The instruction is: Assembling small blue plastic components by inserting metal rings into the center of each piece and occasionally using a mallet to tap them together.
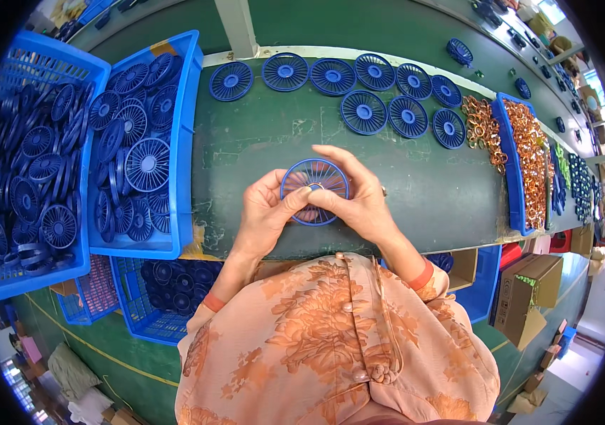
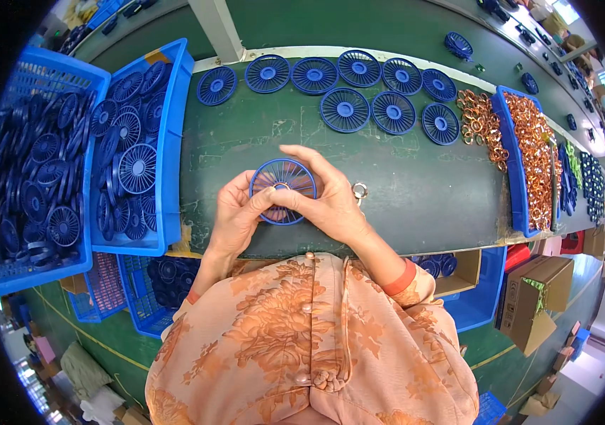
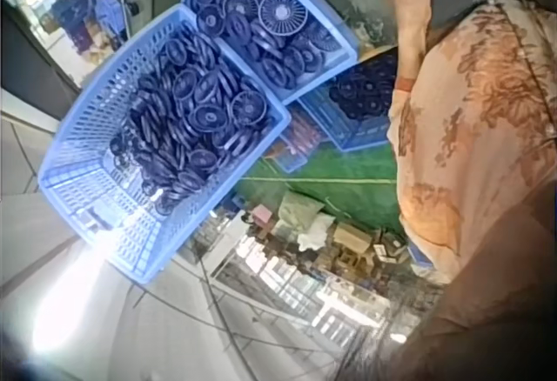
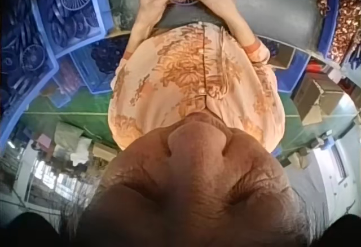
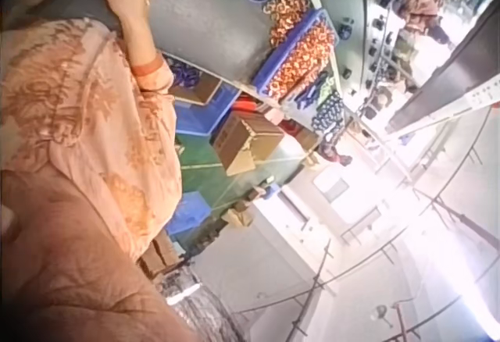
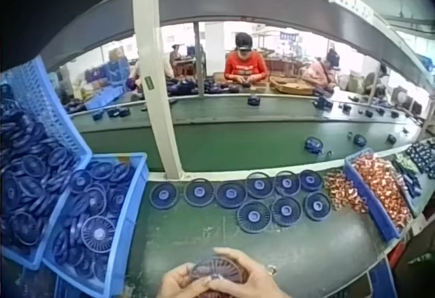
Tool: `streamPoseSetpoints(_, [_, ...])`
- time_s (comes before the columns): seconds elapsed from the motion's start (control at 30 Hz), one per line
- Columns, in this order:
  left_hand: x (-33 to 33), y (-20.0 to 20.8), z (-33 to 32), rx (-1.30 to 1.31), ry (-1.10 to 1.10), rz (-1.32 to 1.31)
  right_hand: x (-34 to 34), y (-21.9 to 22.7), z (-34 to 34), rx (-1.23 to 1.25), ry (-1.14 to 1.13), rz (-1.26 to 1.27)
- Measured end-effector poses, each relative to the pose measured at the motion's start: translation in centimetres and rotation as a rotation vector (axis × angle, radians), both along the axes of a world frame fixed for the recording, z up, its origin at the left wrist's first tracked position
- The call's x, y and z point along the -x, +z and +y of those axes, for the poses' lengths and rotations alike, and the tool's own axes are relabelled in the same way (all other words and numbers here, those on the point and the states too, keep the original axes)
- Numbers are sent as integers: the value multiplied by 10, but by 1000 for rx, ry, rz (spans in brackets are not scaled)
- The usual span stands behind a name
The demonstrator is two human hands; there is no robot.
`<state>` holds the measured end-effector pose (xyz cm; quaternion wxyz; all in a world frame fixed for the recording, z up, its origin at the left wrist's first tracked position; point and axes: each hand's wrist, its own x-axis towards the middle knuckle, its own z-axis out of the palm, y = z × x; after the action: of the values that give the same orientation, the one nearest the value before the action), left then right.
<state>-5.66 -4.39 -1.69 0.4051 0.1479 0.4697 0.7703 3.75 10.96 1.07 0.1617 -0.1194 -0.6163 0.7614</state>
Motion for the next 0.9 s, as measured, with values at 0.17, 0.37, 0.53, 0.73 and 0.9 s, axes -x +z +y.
streamPoseSetpoints(0.17, [-3,7,0,14,-32,161,-13,-22,1,400,139,-176])
streamPoseSetpoints(0.37, [-1,8,3,33,-78,240,-12,-16,13,396,218,-201])
streamPoseSetpoints(0.53, [-1,10,30,68,148,556,-21,-9,37,-292,-127,-205])
streamPoseSetpoints(0.73, [46,-1,49,443,364,1415,-83,-18,70,-918,-225,-251])
streamPoseSetpoints(0.9, [55,-34,76,631,252,1618,-87,-31,63,-1004,-217,-286])
